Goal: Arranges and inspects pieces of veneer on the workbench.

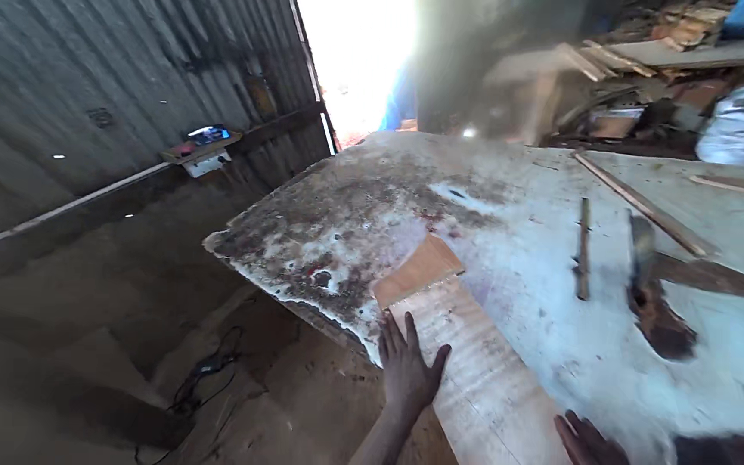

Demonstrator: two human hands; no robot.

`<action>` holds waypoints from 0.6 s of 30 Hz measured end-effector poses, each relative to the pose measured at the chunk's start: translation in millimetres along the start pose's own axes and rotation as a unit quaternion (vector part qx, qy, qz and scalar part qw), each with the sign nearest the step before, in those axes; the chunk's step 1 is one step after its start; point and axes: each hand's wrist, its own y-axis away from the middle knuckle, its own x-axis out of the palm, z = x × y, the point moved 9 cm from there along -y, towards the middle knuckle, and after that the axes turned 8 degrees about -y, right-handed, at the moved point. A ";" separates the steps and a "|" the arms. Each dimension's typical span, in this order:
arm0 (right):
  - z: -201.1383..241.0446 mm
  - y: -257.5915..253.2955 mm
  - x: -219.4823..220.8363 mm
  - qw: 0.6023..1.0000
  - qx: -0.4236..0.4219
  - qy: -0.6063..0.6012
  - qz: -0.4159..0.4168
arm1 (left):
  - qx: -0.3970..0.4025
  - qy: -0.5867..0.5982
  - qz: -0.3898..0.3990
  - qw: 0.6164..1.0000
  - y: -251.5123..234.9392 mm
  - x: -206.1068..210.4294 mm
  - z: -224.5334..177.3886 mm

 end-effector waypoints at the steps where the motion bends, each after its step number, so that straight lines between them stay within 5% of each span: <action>1: 0.4 15.2 -1.6 1.000 0.001 -0.009 0.000 | 0.012 0.000 0.006 1.000 6.1 -0.6 -4.1; 11: 5.7 168.9 -22.6 0.997 0.000 -0.057 -0.053 | 0.151 0.010 0.058 0.987 76.3 10.5 -80.4; 18: 7.2 215.6 -9.1 0.996 0.061 -0.019 -0.063 | 0.228 0.008 0.081 0.970 120.9 11.7 -163.2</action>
